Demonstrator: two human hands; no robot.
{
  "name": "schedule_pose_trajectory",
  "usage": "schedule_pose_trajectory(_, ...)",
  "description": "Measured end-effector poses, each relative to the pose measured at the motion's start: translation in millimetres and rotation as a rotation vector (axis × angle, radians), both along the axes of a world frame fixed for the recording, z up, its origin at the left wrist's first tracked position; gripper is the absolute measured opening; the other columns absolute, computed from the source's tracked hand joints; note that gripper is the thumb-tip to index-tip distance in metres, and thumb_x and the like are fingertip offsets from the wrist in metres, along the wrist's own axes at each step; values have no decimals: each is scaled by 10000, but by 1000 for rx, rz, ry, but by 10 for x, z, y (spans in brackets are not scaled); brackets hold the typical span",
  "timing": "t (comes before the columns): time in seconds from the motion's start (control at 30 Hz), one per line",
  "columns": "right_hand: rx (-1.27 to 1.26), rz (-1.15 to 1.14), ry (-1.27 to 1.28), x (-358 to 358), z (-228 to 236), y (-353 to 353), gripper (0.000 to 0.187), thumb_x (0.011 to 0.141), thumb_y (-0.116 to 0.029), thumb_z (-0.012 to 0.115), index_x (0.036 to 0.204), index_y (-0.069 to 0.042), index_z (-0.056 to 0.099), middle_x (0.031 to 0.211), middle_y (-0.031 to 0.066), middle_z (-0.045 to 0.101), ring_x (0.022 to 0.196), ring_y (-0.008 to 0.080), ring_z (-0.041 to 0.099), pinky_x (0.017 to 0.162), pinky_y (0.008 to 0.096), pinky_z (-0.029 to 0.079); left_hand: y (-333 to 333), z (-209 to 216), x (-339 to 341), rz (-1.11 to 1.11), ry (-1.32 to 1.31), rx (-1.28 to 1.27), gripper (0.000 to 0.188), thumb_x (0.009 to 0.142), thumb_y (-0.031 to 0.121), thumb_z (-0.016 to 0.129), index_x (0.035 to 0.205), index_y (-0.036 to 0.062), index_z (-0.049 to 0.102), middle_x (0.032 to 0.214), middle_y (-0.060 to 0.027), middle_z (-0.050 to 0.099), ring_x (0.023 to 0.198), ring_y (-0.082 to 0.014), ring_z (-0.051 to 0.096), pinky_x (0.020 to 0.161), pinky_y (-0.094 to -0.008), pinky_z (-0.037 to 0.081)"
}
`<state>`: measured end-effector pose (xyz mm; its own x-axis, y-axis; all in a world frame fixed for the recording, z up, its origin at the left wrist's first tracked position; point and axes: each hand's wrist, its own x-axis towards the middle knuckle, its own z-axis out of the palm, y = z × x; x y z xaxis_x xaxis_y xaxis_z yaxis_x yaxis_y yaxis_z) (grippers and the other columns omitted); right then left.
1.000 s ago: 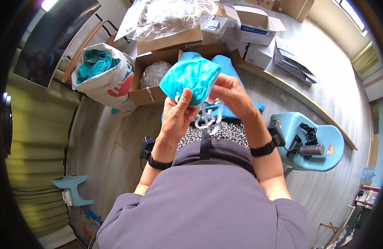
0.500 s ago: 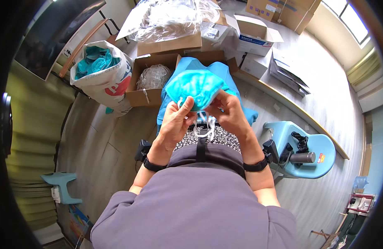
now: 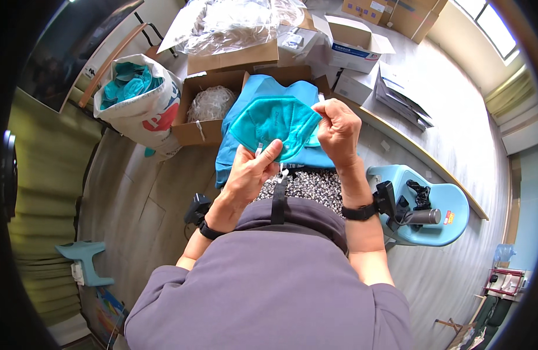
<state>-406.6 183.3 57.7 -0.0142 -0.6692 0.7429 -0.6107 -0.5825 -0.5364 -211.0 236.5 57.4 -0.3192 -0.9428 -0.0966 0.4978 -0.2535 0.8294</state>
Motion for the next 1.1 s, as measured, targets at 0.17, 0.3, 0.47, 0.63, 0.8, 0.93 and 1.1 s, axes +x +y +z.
schedule_pose_trajectory(0.17,-59,-101,35,-182,-202,-242,148,777,77,597,823,-43,671,745,113,650,688,256,656,639,319,515,20,15,108,-80,36,38,125,946,159,675,929,55,609,672,44,543,468,-23,398,406,-193,284)
schedule_pose_trajectory(0.3,229,-201,-457,-864,-396,-358,106,929,-64,639,847,-28,695,687,-19,609,583,57,526,502,212,406,150,164,163,-205,208,81,161,954,182,667,1020,74,569,706,38,538,472,-18,367,440,-211,279)
schedule_pose_trajectory(0.47,834,742,-795,-73,-286,83,514,933,-264,690,1355,-31,510,756,-43,555,607,14,480,504,165,383,34,-90,129,-544,613,205,280,1018,337,552,927,72,535,593,62,444,402,16,332,420,-175,266)
schedule_pose_trajectory(0.63,910,1001,-962,221,-484,170,279,900,-225,733,1088,-37,646,793,-21,610,682,45,587,560,190,473,13,-317,46,-759,834,511,312,1037,344,469,864,89,517,629,16,507,360,21,400,393,-175,280)
schedule_pose_trajectory(0.8,980,641,-903,-36,-277,121,165,932,-245,702,878,-98,652,616,-103,437,480,-1,303,432,194,212,-96,-341,142,-102,-269,-6,772,979,689,261,1267,24,527,1050,-130,646,719,-150,648,519,-247,466)
schedule_pose_trajectory(0.93,1027,590,-833,-24,-242,140,174,919,-252,719,843,-113,647,613,-112,427,488,-2,286,436,208,196,-198,-514,243,179,-556,-426,578,1006,543,436,1169,12,595,978,-77,668,772,-127,640,664,-230,480)
schedule_pose_trajectory(1.1,965,534,-919,85,-384,99,197,906,-258,734,860,-88,643,616,-80,488,501,6,388,463,188,293,-62,-329,119,-44,-372,-121,178,958,174,658,995,0,643,783,-39,654,651,-79,609,571,-212,470)
